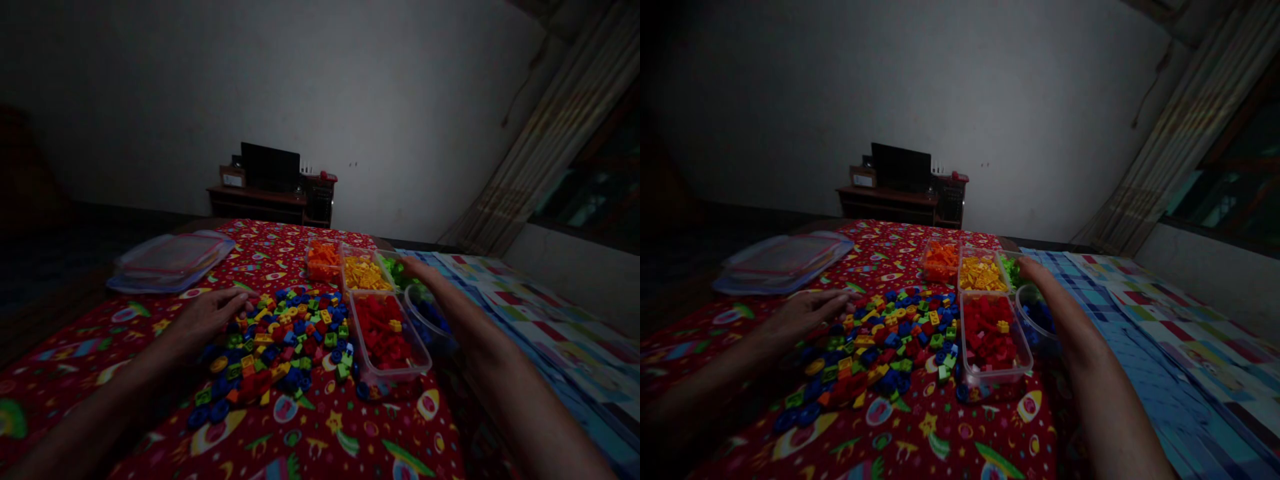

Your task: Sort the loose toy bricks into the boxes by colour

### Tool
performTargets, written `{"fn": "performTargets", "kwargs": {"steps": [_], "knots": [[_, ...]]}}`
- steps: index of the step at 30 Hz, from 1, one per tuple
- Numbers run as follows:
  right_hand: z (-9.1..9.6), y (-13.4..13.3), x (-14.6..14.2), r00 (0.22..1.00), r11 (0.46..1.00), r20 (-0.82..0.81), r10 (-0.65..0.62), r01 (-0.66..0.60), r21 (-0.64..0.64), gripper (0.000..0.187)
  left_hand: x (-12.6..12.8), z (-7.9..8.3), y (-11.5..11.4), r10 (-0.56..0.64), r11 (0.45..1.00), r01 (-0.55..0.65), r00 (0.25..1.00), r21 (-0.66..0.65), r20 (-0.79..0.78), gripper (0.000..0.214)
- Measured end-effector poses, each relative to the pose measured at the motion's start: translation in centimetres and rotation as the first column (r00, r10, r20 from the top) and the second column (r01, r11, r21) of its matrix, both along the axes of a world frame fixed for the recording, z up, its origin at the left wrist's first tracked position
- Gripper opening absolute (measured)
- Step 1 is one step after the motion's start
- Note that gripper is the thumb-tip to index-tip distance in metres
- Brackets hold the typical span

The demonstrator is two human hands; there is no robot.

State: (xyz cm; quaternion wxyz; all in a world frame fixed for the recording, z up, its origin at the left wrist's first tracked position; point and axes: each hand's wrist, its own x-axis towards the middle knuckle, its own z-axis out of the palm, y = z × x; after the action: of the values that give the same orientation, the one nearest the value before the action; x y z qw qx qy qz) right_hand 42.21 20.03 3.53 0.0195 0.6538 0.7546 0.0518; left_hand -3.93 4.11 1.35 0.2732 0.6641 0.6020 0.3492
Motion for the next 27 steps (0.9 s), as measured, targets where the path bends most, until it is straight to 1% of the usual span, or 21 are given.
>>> {"fn": "performTargets", "kwargs": {"steps": [3, 6, 9, 12, 14, 15, 17, 18, 19, 22, 24, 27], "knots": [[0.6, 0.1, -0.5, 0.995, 0.999, 0.095, -0.036, 0.035, 0.011, 0.040, 0.0, 0.0, -0.1, 0.013, 1.000, -0.012, 1.000, 0.024, -0.021, 0.050], [2.3, -0.5, -1.8, 0.996, 0.999, 0.092, -0.016, 0.013, 0.038, 0.037, -0.3, -0.5, 0.2, 0.006, 0.998, -0.002, 0.997, 0.057, -0.070, 0.047], [4.2, -2.1, -4.3, 0.992, 0.987, 0.056, 0.114, -0.120, 0.107, 0.034, -0.8, -1.5, 1.1, 0.036, 0.989, -0.005, 0.977, 0.146, -0.211, 0.042], [4.9, -4.8, -8.3, 0.956, 0.946, 0.005, 0.294, -0.291, 0.145, 0.033, -1.3, -2.6, 2.0, 0.103, 0.953, 0.005, 0.936, 0.303, -0.337, 0.043], [4.4, -6.8, -11.6, 0.900, 0.896, -0.063, 0.431, -0.418, 0.150, 0.031, -1.7, -3.7, 2.3, 0.137, 0.938, -0.006, 0.925, 0.347, -0.354, 0.048], [4.0, -7.7, -13.3, 0.866, 0.870, -0.113, 0.488, -0.472, 0.140, 0.029, -2.0, -4.3, 2.3, 0.145, 0.942, -0.021, 0.925, 0.336, -0.350, 0.050], [2.8, -9.1, -16.7, 0.782, 0.813, -0.233, 0.579, -0.575, 0.092, 0.030, -2.4, -5.5, 2.1, 0.116, 0.967, -0.032, 0.940, 0.255, -0.322, 0.054], [2.1, -9.6, -18.2, 0.756, 0.799, -0.280, 0.592, -0.597, 0.077, 0.032, -2.5, -6.0, 1.9, 0.084, 0.980, -0.024, 0.950, 0.198, -0.300, 0.056], [1.5, -9.9, -19.7, 0.751, 0.802, -0.311, 0.582, -0.593, 0.068, 0.034, -2.5, -6.4, 1.7, 0.047, 0.989, -0.007, 0.960, 0.146, -0.277, 0.057], [-0.3, -10.4, -23.0, 0.800, 0.855, -0.355, 0.483, -0.519, -0.007, 0.035, -1.6, -6.8, 1.4, -0.036, 0.997, 0.050, 0.974, 0.056, -0.224, 0.062], [-1.1, -11.0, -24.5, 0.829, 0.862, -0.317, 0.462, -0.503, -0.060, 0.033, -0.4, -6.4, 1.2, -0.092, 0.995, 0.098, 0.980, 0.025, -0.178, 0.067], [-1.8, -12.8, -25.6, 0.832, 0.850, -0.240, 0.500, -0.525, -0.047, 0.029, 1.1, -5.4, 1.0, -0.168, 0.984, 0.172, 0.981, 0.038, -0.095, 0.074]]}}
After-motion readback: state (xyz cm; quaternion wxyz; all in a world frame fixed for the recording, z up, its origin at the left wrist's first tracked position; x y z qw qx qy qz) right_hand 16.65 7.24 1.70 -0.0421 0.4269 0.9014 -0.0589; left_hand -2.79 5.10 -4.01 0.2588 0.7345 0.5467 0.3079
